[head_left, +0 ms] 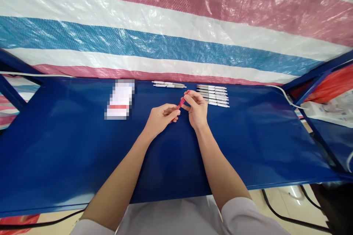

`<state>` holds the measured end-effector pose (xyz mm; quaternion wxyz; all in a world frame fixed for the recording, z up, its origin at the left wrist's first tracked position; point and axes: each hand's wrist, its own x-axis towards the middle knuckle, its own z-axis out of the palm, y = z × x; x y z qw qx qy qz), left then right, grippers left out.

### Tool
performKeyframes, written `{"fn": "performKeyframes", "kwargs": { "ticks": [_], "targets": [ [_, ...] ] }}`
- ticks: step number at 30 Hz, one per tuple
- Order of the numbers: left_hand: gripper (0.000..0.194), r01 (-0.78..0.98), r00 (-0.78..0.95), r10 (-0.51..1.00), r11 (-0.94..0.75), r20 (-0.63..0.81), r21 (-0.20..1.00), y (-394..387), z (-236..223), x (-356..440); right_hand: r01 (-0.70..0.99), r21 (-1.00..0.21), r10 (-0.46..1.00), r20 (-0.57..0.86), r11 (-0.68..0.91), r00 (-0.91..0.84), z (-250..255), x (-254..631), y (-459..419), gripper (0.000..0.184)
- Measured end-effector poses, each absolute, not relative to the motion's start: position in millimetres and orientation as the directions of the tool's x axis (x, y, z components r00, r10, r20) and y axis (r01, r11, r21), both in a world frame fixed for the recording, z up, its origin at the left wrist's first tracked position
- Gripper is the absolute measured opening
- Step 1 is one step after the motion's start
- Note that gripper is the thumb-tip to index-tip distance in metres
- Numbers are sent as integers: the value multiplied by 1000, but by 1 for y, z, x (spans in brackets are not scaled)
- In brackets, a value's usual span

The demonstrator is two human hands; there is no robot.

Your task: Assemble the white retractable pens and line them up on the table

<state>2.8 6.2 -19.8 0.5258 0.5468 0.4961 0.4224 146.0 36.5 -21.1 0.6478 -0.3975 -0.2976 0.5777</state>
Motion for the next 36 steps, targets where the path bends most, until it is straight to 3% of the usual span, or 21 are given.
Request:
{"fn": "performKeyframes", "kwargs": {
  "ticks": [7,13,28,31,36],
  "targets": [
    [32,158,114,993,10,-28,987,7,-21,-1,-470,-883,982,-104,-18,159,-18,146,36,28],
    [32,145,267,962,21,-60,989,9,-19,-3,-490,-872,992,-45,18,118,-18,150,34,29],
    [28,254,28,989,-146,144,956,6,-26,5,-467,-882,971,-55,62,234,-19,146,37,27],
    [32,235,55,994,-101,90,967,7,-24,2,-472,-881,977,-72,32,201,-19,147,37,31],
    [37,172,241,970,-5,-37,985,10,-19,-6,-499,-866,987,-54,28,149,-19,148,36,31]
  ]
}}
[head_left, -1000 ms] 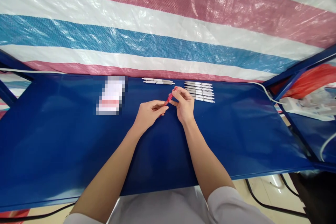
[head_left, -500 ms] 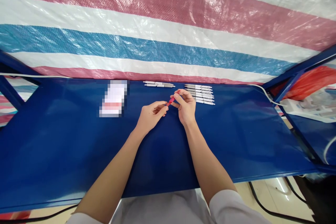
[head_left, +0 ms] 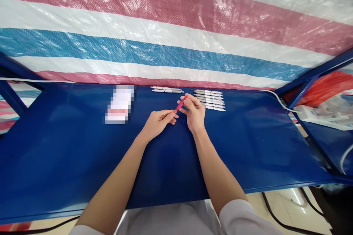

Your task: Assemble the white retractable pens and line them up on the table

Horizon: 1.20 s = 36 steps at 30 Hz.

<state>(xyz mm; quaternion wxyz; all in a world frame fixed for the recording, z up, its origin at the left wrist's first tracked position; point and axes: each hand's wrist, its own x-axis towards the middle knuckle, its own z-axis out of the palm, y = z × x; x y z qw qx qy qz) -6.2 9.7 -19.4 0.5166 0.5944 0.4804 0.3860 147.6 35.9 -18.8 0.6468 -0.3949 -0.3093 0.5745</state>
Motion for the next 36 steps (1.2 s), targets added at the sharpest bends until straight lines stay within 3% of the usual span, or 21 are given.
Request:
{"fn": "performKeyframes", "kwargs": {
  "ticks": [11,23,36],
  "targets": [
    [35,79,39,998,-59,56,995,9,-26,5,-484,-875,976,-83,26,203,-18,146,37,30],
    [32,247,128,990,-90,60,965,8,-21,1,-521,-853,990,-72,3,123,-21,149,37,30],
    [25,226,107,991,-104,82,969,6,-21,4,-524,-852,984,-79,16,159,-18,149,35,26]
  ]
}}
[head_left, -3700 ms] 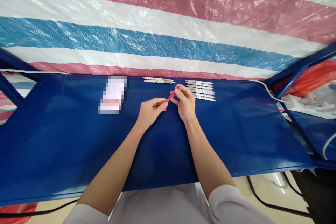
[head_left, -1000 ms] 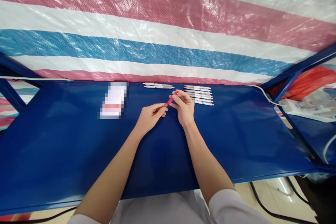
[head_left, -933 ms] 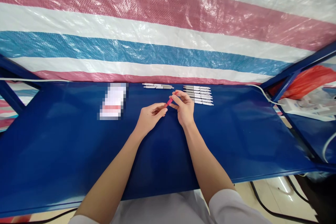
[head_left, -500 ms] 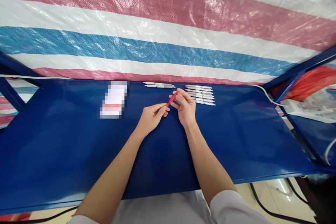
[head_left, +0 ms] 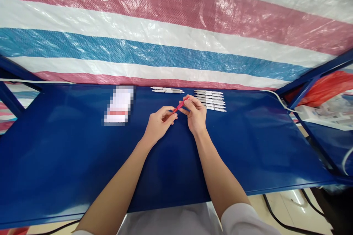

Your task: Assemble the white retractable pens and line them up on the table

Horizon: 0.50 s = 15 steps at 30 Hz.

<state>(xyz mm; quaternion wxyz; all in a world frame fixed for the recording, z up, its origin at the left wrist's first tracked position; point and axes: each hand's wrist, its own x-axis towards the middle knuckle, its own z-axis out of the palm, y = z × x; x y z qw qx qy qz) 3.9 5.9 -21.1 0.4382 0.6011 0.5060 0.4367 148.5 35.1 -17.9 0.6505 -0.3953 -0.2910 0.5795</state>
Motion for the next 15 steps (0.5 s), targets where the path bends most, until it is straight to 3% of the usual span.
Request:
{"fn": "performKeyframes", "kwargs": {
  "ticks": [7,15],
  "targets": [
    [27,171,211,975,-104,67,980,5,-20,3,-533,-844,981,-46,63,189,-17,150,35,24],
    [28,188,194,977,-122,85,975,7,-21,0,-557,-825,976,-31,96,214,-15,148,36,25]
  ]
}}
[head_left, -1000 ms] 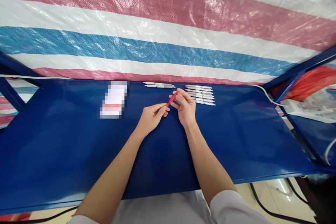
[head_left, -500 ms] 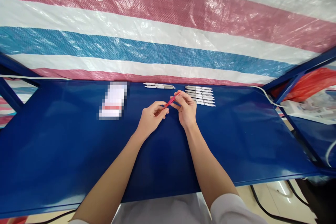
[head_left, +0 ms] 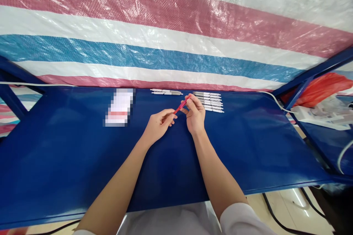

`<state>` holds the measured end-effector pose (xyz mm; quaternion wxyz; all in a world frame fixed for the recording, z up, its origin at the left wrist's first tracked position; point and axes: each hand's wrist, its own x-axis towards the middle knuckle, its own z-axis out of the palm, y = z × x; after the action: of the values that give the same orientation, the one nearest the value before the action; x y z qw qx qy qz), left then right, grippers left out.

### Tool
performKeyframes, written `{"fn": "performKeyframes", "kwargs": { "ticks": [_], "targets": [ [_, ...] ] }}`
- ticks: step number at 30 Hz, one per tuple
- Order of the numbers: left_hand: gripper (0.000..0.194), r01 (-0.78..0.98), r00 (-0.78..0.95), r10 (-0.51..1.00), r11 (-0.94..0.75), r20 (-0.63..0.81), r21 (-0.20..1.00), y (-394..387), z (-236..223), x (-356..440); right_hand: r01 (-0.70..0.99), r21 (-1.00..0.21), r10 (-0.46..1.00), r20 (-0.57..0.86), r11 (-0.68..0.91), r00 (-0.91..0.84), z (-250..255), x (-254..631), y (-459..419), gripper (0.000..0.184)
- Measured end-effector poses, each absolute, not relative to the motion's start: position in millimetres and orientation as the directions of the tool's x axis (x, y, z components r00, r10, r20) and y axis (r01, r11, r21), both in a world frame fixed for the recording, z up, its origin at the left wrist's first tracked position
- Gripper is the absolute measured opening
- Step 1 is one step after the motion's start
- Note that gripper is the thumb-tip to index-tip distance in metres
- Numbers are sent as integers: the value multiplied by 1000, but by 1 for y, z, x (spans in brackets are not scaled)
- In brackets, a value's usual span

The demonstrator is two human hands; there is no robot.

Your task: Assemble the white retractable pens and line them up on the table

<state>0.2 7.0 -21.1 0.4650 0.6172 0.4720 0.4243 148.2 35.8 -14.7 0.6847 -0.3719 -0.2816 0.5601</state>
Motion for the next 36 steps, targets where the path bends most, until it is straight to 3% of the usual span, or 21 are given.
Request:
{"fn": "performKeyframes", "kwargs": {
  "ticks": [13,23,30,34,36],
  "targets": [
    [36,61,156,987,-50,40,997,6,-8,-7,-374,-866,917,205,333,341,27,139,31,28],
    [34,36,125,992,-10,6,999,4,2,-7,-327,-895,924,193,304,331,46,141,35,38],
    [40,-6,117,993,-28,29,1000,6,-8,-9,-230,-887,874,295,401,387,46,163,42,32],
    [41,-32,106,994,-20,23,999,7,-10,-9,-181,-915,897,286,360,337,32,188,42,24],
    [42,-34,99,995,-20,24,999,7,-9,-9,-69,-944,919,296,324,260,23,202,40,22]
  ]
}}
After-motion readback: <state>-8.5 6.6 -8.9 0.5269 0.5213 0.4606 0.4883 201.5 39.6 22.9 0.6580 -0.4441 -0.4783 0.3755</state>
